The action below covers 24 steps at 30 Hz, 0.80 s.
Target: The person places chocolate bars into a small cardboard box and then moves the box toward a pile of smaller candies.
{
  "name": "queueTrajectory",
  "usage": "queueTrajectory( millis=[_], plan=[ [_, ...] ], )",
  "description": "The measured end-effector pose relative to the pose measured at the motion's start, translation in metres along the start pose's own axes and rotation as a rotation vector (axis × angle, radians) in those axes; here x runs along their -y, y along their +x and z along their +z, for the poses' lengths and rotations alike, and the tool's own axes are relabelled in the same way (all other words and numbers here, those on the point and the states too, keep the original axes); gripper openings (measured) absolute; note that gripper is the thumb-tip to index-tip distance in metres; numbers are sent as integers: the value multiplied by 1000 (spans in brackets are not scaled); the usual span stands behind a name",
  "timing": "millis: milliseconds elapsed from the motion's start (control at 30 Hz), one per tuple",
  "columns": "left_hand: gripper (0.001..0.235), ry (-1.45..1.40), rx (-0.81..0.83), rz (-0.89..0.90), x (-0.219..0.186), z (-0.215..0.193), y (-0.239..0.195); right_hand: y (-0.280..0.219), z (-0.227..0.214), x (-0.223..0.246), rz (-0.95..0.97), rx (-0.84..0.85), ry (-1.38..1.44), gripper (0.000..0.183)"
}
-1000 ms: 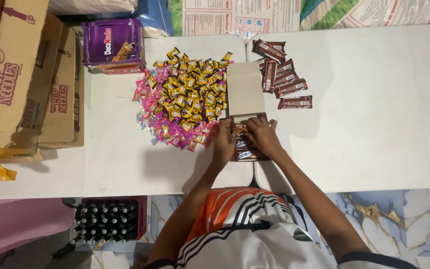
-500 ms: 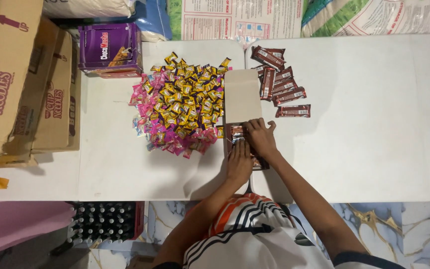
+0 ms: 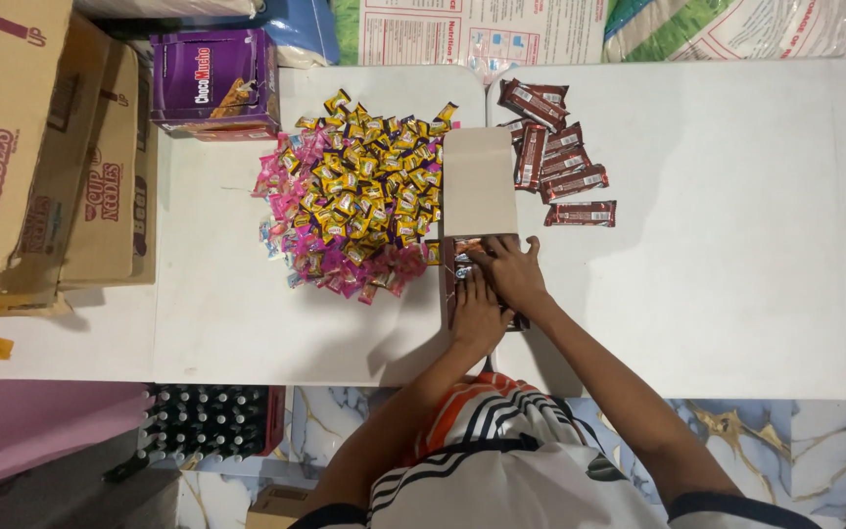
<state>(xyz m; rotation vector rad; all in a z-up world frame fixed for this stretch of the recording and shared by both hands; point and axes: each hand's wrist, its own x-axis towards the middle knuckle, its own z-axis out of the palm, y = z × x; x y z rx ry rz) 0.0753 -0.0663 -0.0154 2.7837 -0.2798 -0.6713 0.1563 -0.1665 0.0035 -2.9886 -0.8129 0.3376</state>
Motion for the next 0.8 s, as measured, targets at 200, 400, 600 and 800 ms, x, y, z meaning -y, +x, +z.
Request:
queueTrajectory(
  millis=[200,400,600,800],
  plan=[
    [92,-52,-30,-55,-16,10,-14,-3,-13,2,-14,-17,103,46],
    [87,-94,-54,-39,-6,31,-10,-4,7,0,-30,-31,120,66],
    [86,-193,29,-79,-4,20,-10,-4,-7,-3,-48,102,144,66],
    [84,-239,-30,-59,0,31,-2,2,-8,-17,-117,104,244,54]
  ],
)
